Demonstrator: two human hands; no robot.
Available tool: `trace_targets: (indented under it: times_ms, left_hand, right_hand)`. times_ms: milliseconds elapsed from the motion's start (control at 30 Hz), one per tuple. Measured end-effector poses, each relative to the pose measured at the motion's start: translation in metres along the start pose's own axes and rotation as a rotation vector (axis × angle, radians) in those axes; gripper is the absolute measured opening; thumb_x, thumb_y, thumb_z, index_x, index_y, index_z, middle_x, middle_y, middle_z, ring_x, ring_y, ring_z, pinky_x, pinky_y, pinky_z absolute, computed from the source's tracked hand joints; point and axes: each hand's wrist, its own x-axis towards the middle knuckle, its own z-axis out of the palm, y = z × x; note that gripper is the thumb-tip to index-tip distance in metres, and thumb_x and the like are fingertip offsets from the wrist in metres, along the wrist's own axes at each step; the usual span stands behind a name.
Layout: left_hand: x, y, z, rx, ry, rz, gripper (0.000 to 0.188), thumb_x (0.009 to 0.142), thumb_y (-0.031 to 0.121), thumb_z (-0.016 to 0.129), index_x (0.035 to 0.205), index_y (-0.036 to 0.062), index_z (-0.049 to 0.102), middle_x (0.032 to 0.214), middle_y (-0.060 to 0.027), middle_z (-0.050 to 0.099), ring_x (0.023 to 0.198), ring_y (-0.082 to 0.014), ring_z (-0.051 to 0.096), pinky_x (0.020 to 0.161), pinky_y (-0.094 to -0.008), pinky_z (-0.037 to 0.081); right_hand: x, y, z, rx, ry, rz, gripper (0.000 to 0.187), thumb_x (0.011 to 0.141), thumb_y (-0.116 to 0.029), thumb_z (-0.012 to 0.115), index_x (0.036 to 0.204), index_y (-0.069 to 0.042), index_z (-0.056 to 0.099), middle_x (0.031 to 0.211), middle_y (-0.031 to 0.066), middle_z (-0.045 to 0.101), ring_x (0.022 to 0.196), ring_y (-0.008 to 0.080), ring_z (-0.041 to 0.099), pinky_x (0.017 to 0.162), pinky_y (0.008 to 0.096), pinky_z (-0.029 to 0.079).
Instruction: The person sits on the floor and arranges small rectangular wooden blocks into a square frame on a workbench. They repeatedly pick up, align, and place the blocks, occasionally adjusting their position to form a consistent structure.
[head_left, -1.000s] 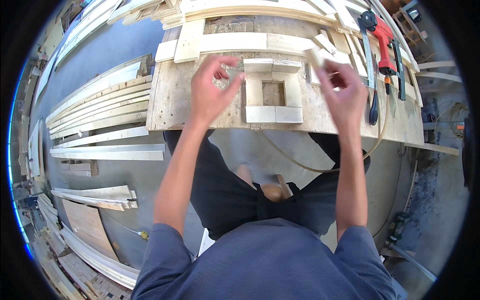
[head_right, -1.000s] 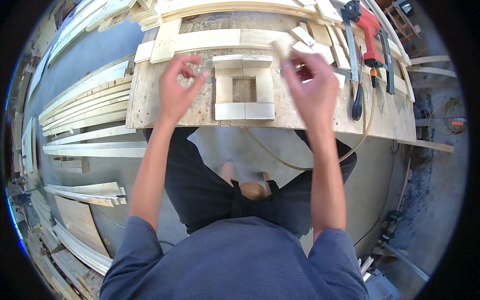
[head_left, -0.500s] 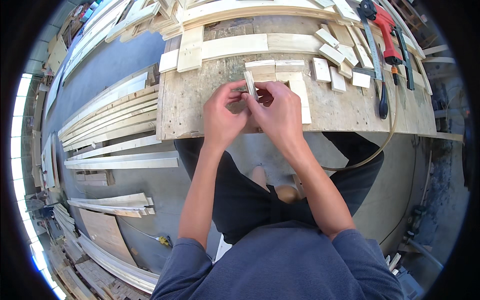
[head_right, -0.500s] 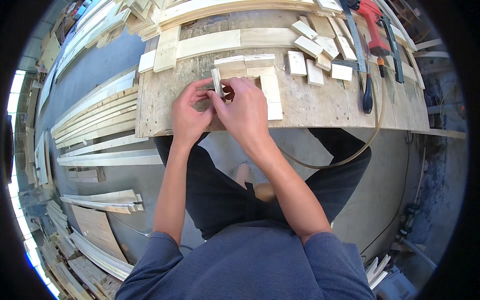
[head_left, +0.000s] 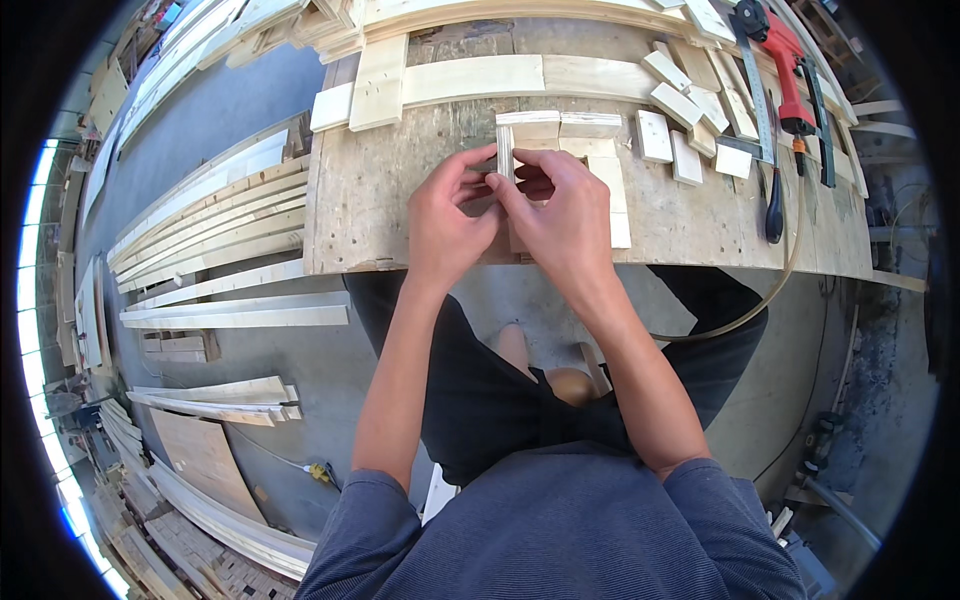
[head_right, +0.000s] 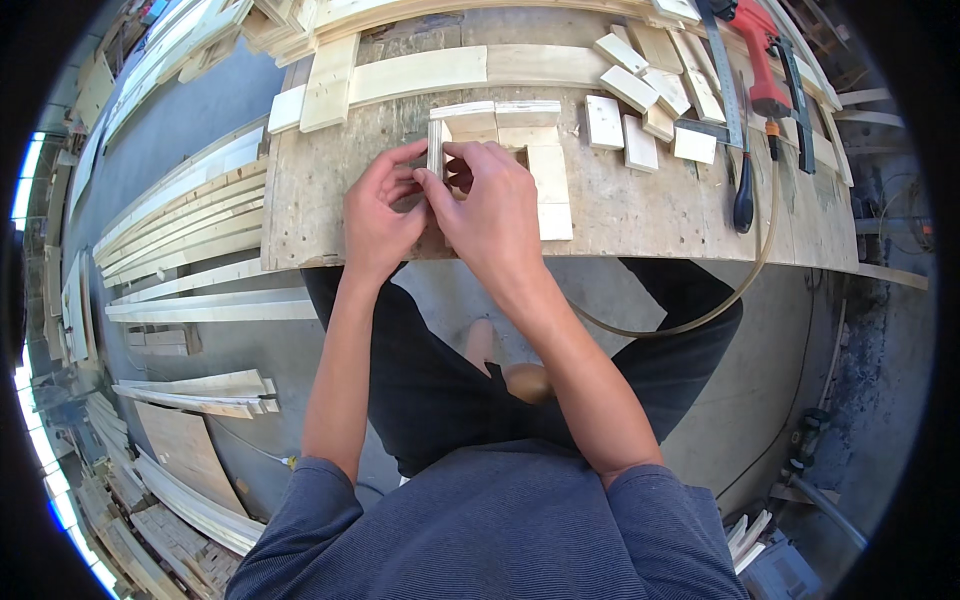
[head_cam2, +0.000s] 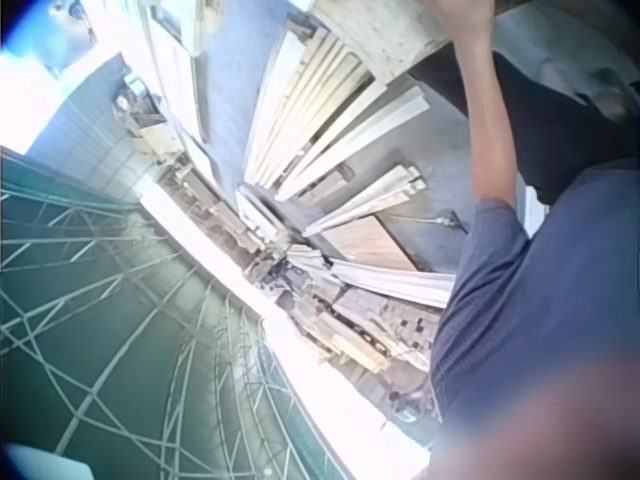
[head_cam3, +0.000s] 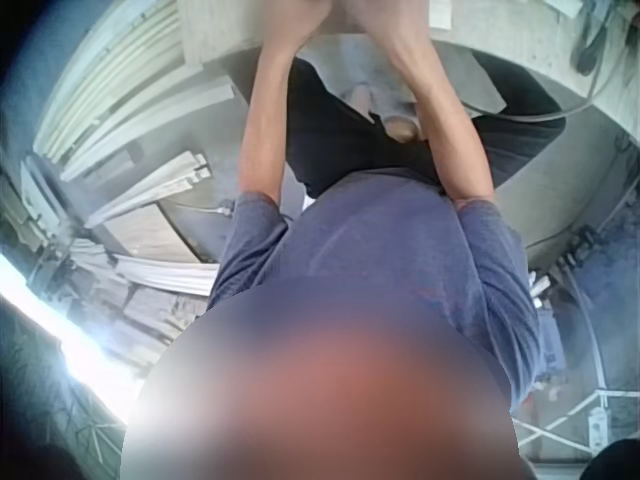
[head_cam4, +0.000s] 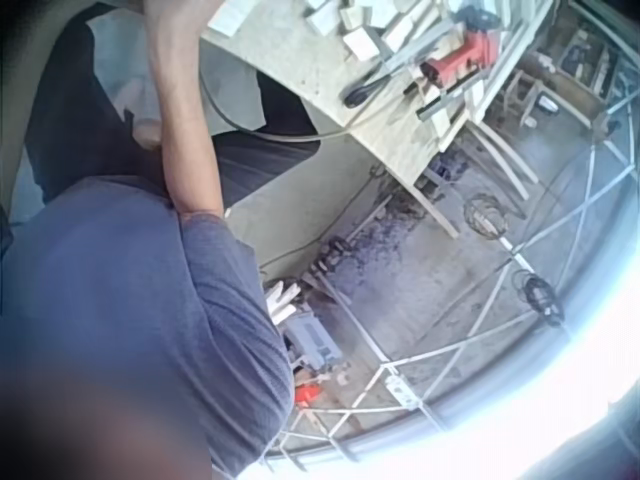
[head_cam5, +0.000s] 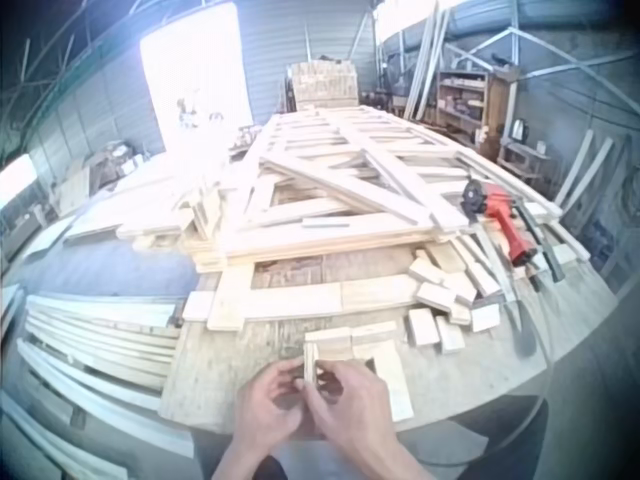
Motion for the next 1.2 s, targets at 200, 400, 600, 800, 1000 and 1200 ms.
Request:
trace_targets:
  times_ms: [200,400,600,800,1000,1200]
  left_hand:
    - [0.0002,0.0001,0.0017,-0.007,-0.001,-0.026,0.046,0.095,-0.003,0.082,0.139,-0.0009,0.07,0.117,-0.0169,0.08,0.106,-0.0208,0.08,0.094,-0.0362,0.068]
    - [0.0005,0.002,0.0047,0.007,0.017,-0.016,0.045,0.095,-0.003,0.082,0.138,0.0002,0.07,0.122,-0.0141,0.079,0.107,-0.0213,0.08,0.093,-0.0363,0.069]
    - [-0.0001,0.0,0.0053,0.016,0.025,0.022,0.042,0.095,-0.004,0.082,0.135,0.0002,0.072,0.124,-0.0128,0.077,0.108,-0.0212,0.079,0.093,-0.036,0.069]
    - [-0.0009,-0.0029,0.0069,-0.001,0.036,0.069,0.043,0.093,-0.008,0.081,0.135,0.0007,0.072,0.131,-0.0124,0.074,0.109,-0.0215,0.079,0.094,-0.0357,0.068]
    - [-0.0007,-0.0063,0.0066,0.003,0.04,0.107,0.044,0.092,-0.008,0.081,0.135,0.0016,0.073,0.133,-0.013,0.073,0.113,-0.0225,0.078,0.096,-0.0366,0.067]
    - [-0.0008,-0.0071,0.0054,0.041,0.047,0.13,0.05,0.089,-0.007,0.084,0.136,0.0032,0.072,0.132,-0.0125,0.073,0.113,-0.0247,0.078,0.096,-0.0368,0.067]
  right_hand:
    - [0.0015,0.0022,0.0001,0.01,-0.002,0.007,0.036,0.092,-0.019,0.089,0.117,0.005,0.08,0.098,0.0212,0.079,0.086,0.0326,0.079,0.079,0.0424,0.063]
    - [0.001,0.0044,0.0008,0.027,0.006,-0.016,0.035,0.093,-0.019,0.089,0.118,0.005,0.08,0.1,0.0212,0.079,0.087,0.0325,0.079,0.08,0.0418,0.064]
    - [0.0004,0.0042,0.0002,0.044,0.007,-0.015,0.034,0.094,-0.017,0.088,0.119,0.005,0.08,0.102,0.0205,0.079,0.089,0.0315,0.081,0.081,0.0406,0.065]
    - [0.0005,0.0061,0.001,0.056,0.009,-0.013,0.034,0.095,-0.016,0.088,0.12,0.005,0.079,0.103,0.0197,0.079,0.089,0.0309,0.081,0.081,0.0404,0.065]
    - [0.0003,0.0063,0.0008,0.052,0.005,-0.012,0.035,0.095,-0.017,0.088,0.121,0.004,0.079,0.104,0.0195,0.079,0.09,0.0305,0.081,0.082,0.0403,0.065]
    - [-0.0016,0.0051,-0.0022,0.04,0.017,0.004,0.041,0.094,-0.021,0.089,0.125,0.004,0.078,0.106,0.0198,0.079,0.09,0.0297,0.08,0.083,0.0404,0.065]
